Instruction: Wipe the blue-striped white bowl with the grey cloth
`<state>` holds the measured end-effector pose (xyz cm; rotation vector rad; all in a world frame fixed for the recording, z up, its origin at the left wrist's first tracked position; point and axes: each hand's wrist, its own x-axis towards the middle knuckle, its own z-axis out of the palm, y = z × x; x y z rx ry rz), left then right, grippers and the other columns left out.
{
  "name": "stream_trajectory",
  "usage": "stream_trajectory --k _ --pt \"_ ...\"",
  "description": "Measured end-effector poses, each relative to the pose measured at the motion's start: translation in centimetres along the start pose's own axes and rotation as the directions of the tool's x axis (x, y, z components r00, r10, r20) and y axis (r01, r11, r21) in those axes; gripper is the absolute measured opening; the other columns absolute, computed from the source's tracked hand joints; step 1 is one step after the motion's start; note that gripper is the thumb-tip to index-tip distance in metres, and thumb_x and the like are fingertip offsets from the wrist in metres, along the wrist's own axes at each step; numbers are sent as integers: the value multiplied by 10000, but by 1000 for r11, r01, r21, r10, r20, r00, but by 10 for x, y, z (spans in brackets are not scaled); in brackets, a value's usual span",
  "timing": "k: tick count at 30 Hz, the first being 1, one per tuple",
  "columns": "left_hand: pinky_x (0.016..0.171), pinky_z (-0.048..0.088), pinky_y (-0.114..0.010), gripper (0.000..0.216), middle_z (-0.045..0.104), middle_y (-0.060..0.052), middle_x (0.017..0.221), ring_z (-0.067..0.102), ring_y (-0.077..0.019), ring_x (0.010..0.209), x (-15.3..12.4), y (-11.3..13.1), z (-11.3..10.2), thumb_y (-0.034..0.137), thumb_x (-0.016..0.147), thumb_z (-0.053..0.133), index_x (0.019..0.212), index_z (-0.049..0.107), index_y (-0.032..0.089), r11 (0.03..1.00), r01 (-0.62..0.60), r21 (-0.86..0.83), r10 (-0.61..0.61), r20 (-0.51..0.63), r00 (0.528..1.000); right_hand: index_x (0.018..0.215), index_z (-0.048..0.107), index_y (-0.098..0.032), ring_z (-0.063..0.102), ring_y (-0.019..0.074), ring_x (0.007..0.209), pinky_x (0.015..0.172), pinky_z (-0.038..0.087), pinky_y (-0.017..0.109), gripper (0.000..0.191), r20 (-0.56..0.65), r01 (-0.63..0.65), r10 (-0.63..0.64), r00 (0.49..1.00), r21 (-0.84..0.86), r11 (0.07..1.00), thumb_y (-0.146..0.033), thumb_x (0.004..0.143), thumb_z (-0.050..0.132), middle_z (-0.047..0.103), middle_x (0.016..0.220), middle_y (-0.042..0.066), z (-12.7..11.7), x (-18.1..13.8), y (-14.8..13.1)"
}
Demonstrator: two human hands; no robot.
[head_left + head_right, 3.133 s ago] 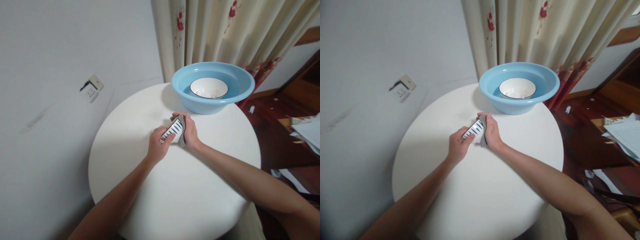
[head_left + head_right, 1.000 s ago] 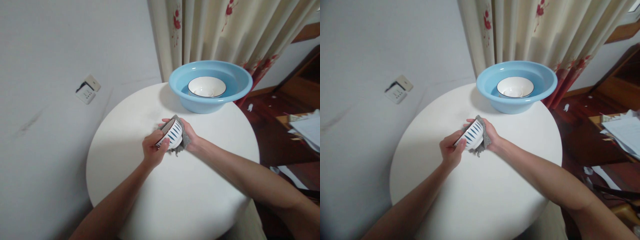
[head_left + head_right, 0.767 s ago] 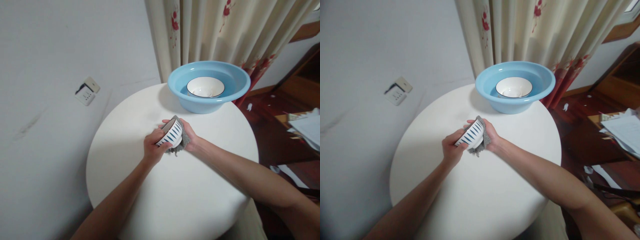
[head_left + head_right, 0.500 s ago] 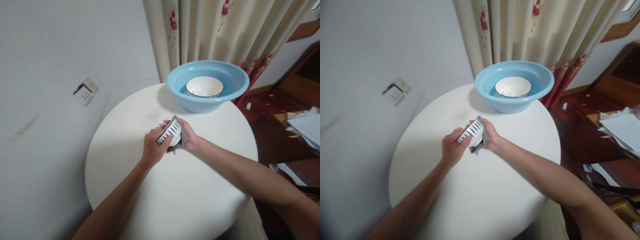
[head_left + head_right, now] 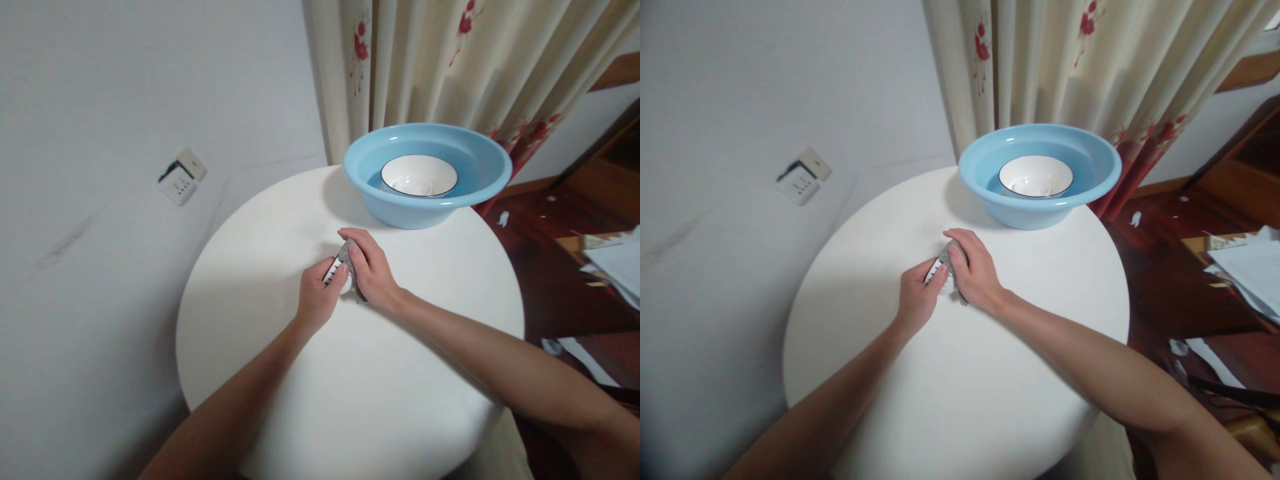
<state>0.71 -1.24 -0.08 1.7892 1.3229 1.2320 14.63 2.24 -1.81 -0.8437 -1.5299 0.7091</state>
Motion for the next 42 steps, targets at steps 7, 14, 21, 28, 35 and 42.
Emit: stream_trajectory --k 7,14,21,28,35,42 --pt "496 251 -247 405 355 42 557 314 -95 534 -1 -2 3 417 919 566 609 451 183 1000 3 0 -3 -29 1000 1224 680 -259 608 219 1210 1088 443 415 354 18 6 -6 1000 14 1000 -438 1032 441 681 1254 83 0 2 1" --pt "498 305 -229 403 423 25 552 384 -92 523 -5 0 -3 395 913 591 591 532 160 987 -160 1 160 -41 986 966 736 -211 692 207 921 891 543 342 339 138 -510 525 840 535 674 -479 909 536 763 980 36 3 15 2" --pt "560 458 -278 447 537 -16 548 526 -145 551 -2 -11 -9 551 827 705 606 621 172 920 -352 -172 330 -141 933 997 705 -185 724 239 815 726 614 399 360 613 -731 544 573 682 1 -392 945 414 777 957 73 1 15 -11" --pt "638 477 -293 338 579 -21 615 562 -159 644 4 -6 -8 425 871 652 643 594 182 924 -382 2 382 -59 922 965 705 -193 741 224 811 750 628 388 319 503 -671 622 600 740 50 -398 946 462 790 929 57 -1 19 -10" --pt "572 381 -259 297 481 23 608 467 -122 591 3 2 -8 354 889 602 658 506 195 947 -308 94 314 -54 948 984 722 -214 721 225 880 861 588 385 360 242 -575 623 744 707 412 -489 926 498 772 957 45 3 15 -4" --pt "549 325 -259 311 457 32 592 422 -107 563 1 -1 -2 297 901 601 630 498 186 961 -258 102 260 -11 966 1193 698 -241 619 231 1199 1097 440 422 347 -3 6 -6 1000 104 995 -437 1014 475 696 1249 83 -6 6 -5"
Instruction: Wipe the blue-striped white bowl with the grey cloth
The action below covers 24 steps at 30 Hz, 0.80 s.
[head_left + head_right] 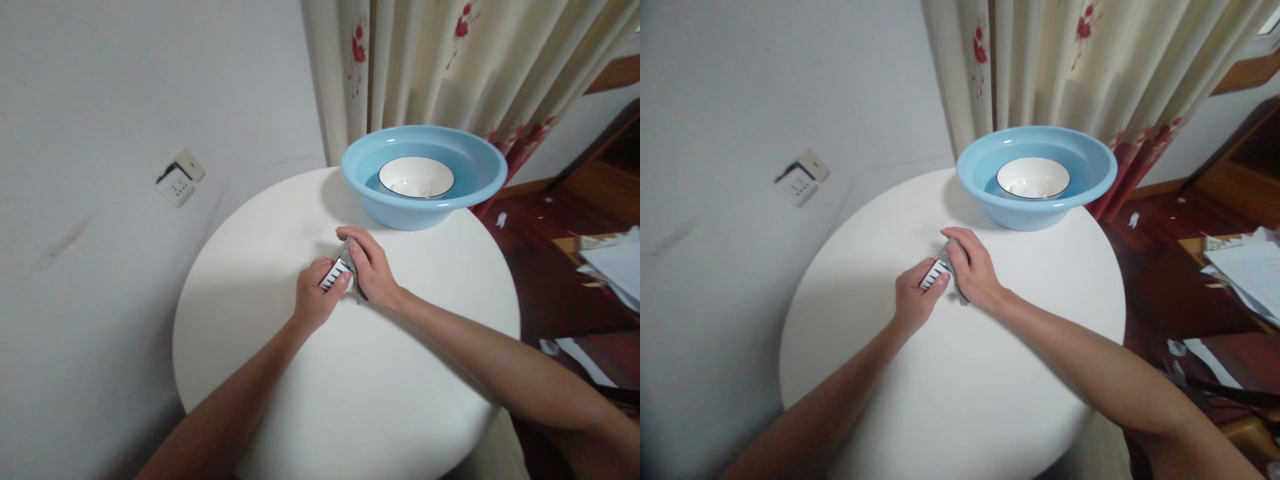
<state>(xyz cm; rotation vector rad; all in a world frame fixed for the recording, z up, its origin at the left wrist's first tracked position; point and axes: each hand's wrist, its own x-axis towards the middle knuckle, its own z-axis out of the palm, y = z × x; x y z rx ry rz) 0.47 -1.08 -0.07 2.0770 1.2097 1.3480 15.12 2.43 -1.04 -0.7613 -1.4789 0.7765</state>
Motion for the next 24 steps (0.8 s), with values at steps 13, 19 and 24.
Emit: stream_trajectory --k 13,19,24 --pt "543 335 -263 424 401 35 547 389 -97 537 -3 4 -2 335 893 644 564 423 183 982 -110 -153 97 -95 991 998 731 -213 707 236 972 933 560 396 349 228 -590 576 785 559 583 -482 914 526 769 1018 54 5 11 2" --pt "532 400 -273 500 491 1 571 466 -128 570 -1 -3 0 585 831 681 584 535 176 962 -25 -271 -18 -155 988 957 696 -210 735 248 795 669 620 394 310 499 -752 664 556 643 146 -442 906 496 776 871 57 4 15 -7" --pt "546 419 -238 311 539 11 622 472 -113 572 5 0 -5 426 848 664 685 582 175 988 59 -140 -71 -80 994 828 642 -234 726 253 728 637 617 413 276 415 -723 712 566 664 188 -435 902 468 746 732 39 5 14 -8"
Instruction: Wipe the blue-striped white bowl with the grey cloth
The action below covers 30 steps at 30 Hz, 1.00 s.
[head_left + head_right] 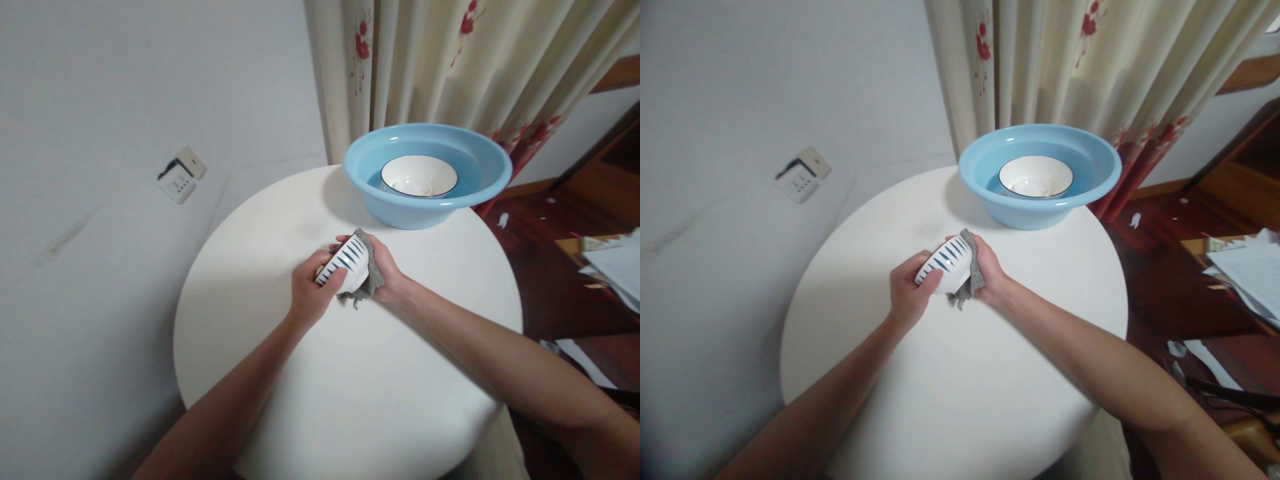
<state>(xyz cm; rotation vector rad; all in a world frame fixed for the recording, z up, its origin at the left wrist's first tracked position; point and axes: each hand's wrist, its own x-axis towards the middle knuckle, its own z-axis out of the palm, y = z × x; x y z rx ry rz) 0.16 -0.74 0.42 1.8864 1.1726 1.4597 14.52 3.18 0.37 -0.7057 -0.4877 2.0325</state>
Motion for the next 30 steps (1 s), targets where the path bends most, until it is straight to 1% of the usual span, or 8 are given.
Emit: stream_trajectory --k 4,8,15,18,21,25,28,30 --pt "537 397 -220 194 566 16 640 475 -112 574 0 2 -1 342 868 599 779 617 171 993 11 116 -13 17 1000 803 611 -245 716 234 737 670 603 373 294 -82 71 -75 994 -51 996 -517 876 529 721 715 16 -4 5 5" --pt "475 314 -219 290 449 33 549 391 -101 523 -1 1 1 370 858 603 654 561 168 983 126 130 -133 41 990 842 658 -240 698 216 841 766 573 333 287 -132 328 -373 919 -272 905 -517 848 584 733 815 11 -10 9 12" --pt "466 256 -228 379 366 36 544 321 -84 519 -2 2 2 395 844 641 578 500 165 974 217 69 -221 58 973 1001 718 -225 642 221 990 960 478 359 351 111 576 -691 714 -655 490 -447 980 447 719 1017 44 -12 -2 16" --pt "477 240 -232 409 343 43 547 296 -78 526 -4 0 3 390 853 642 567 447 171 978 196 66 -201 75 977 1114 696 -251 613 232 1120 1051 434 387 315 298 655 -739 604 -714 247 -434 1009 461 689 1146 62 -11 -9 17" --pt "485 233 -239 427 331 45 548 290 -77 530 -4 -1 3 390 865 634 563 422 175 980 191 60 -196 76 978 1150 683 -260 584 236 1197 1094 407 408 298 380 676 -745 549 -725 129 -397 1022 451 666 1205 81 -11 -12 19" --pt "489 244 -241 428 340 43 546 308 -80 529 -5 1 2 390 866 638 557 439 173 981 182 62 -185 50 982 1121 699 -259 608 233 1145 1074 428 397 305 300 649 -721 624 -714 264 -436 998 482 690 1163 63 -10 -8 18" --pt "494 280 -239 413 395 35 551 351 -85 526 -6 3 0 396 871 639 563 483 169 990 129 49 -130 23 991 997 726 -237 641 232 1065 1026 475 379 329 111 572 -653 749 -606 552 -482 941 515 728 1062 48 -8 -1 14" --pt "509 315 -242 434 426 27 561 375 -91 532 -7 2 0 436 874 643 565 492 172 996 88 12 -88 -1 996 917 719 -229 673 240 998 945 533 382 339 2 432 -473 881 -413 802 -506 896 525 745 968 46 -7 3 13"
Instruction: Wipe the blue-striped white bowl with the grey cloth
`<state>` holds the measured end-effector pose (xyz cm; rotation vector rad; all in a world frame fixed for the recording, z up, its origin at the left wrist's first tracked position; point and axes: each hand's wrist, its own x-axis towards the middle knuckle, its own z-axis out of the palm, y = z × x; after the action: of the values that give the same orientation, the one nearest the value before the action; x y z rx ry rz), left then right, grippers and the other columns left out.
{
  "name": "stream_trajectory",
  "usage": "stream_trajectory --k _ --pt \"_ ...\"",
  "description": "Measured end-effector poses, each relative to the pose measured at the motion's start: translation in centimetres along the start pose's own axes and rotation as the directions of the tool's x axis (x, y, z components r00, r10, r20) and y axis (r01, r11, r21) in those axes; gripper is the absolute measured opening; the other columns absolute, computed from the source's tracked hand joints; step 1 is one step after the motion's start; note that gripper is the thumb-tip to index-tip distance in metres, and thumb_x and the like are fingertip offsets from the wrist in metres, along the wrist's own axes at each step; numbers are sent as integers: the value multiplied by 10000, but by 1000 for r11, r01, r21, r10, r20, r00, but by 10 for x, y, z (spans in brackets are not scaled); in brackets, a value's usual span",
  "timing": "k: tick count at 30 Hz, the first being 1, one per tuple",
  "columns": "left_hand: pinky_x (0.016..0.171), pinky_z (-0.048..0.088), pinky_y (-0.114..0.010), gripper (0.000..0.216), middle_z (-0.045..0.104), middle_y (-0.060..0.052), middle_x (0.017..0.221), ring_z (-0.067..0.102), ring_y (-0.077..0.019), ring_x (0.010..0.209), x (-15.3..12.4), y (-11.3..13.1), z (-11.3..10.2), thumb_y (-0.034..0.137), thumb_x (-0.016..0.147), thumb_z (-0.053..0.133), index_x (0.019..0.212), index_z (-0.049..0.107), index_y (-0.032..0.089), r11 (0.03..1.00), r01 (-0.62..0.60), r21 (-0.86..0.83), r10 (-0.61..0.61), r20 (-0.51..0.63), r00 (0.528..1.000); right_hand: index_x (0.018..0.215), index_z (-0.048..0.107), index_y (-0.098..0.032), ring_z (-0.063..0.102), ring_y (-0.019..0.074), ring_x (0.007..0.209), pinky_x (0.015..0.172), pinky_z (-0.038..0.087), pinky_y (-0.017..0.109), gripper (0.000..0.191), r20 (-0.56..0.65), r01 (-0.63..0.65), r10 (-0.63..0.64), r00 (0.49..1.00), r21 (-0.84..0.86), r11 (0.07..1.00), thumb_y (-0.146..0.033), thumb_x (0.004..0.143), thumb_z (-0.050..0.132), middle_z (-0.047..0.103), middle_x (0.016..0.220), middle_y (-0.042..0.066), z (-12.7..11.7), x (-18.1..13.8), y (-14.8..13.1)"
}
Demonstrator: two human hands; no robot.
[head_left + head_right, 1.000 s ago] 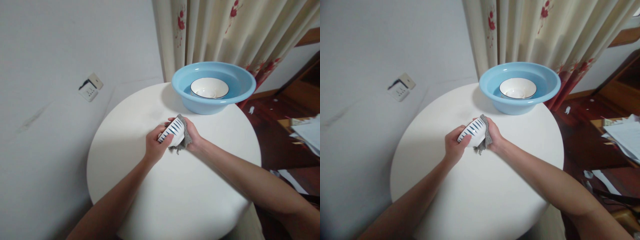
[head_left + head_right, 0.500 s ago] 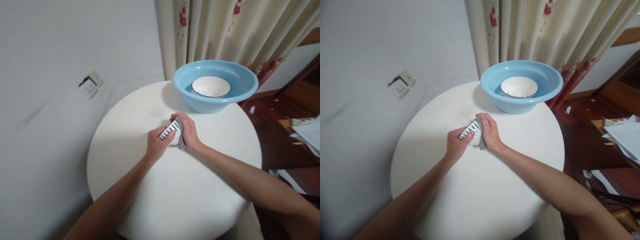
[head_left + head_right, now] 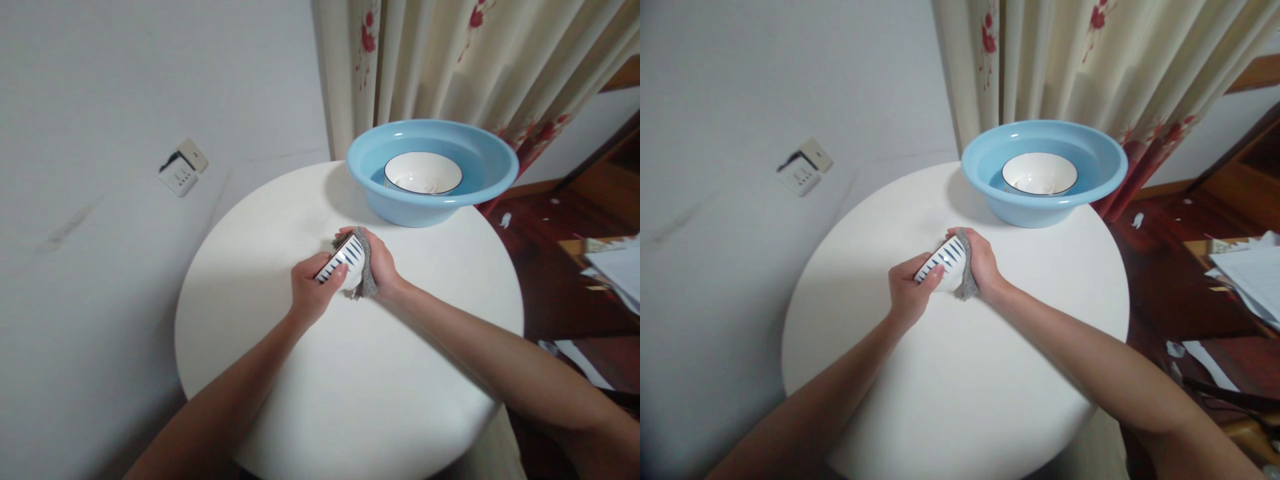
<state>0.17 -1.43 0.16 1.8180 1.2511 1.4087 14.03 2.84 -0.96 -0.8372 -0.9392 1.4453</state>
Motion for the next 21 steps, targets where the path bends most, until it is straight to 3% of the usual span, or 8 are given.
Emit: stream_trajectory --k 1,3,6,12,15,21 --pt "524 339 -248 457 431 24 564 387 -98 540 0 -2 0 474 872 648 564 491 175 999 -24 -30 23 -12 1000 895 710 -226 690 247 962 895 561 392 337 50 -143 138 989 120 982 -509 879 526 749 926 50 1 1 0" --pt "562 385 -270 526 422 18 562 408 -115 561 0 -6 2 581 846 659 553 478 183 991 -81 -105 79 -31 996 882 695 -217 713 264 887 797 596 420 331 195 -388 344 918 279 878 -498 860 521 754 862 61 2 1 0" --pt "582 412 -295 604 383 20 555 401 -128 567 2 -11 3 694 789 671 532 452 193 977 -129 -173 124 -36 992 873 689 -206 724 276 810 709 612 446 316 293 -522 438 850 358 774 -472 852 520 755 806 72 3 -2 -1" --pt "554 407 -255 388 525 -8 618 476 -129 602 12 -3 -4 453 867 644 606 560 179 994 -111 -20 112 91 989 788 636 -243 726 282 783 683 620 460 333 220 -482 429 876 367 795 -556 830 527 734 740 54 -1 1 -1" --pt "529 390 -238 287 526 6 597 442 -115 563 15 1 -7 359 869 617 655 603 168 996 -80 26 76 132 988 714 565 -256 721 278 772 671 616 442 358 158 -459 432 888 350 817 -594 824 523 716 705 46 -1 3 -1" --pt "467 302 -218 320 458 25 563 374 -92 516 12 0 -6 392 872 606 669 604 145 995 98 -10 -94 179 979 809 630 -251 699 231 776 696 591 361 291 -18 -284 305 952 312 906 -504 879 505 711 729 14 1 3 4"
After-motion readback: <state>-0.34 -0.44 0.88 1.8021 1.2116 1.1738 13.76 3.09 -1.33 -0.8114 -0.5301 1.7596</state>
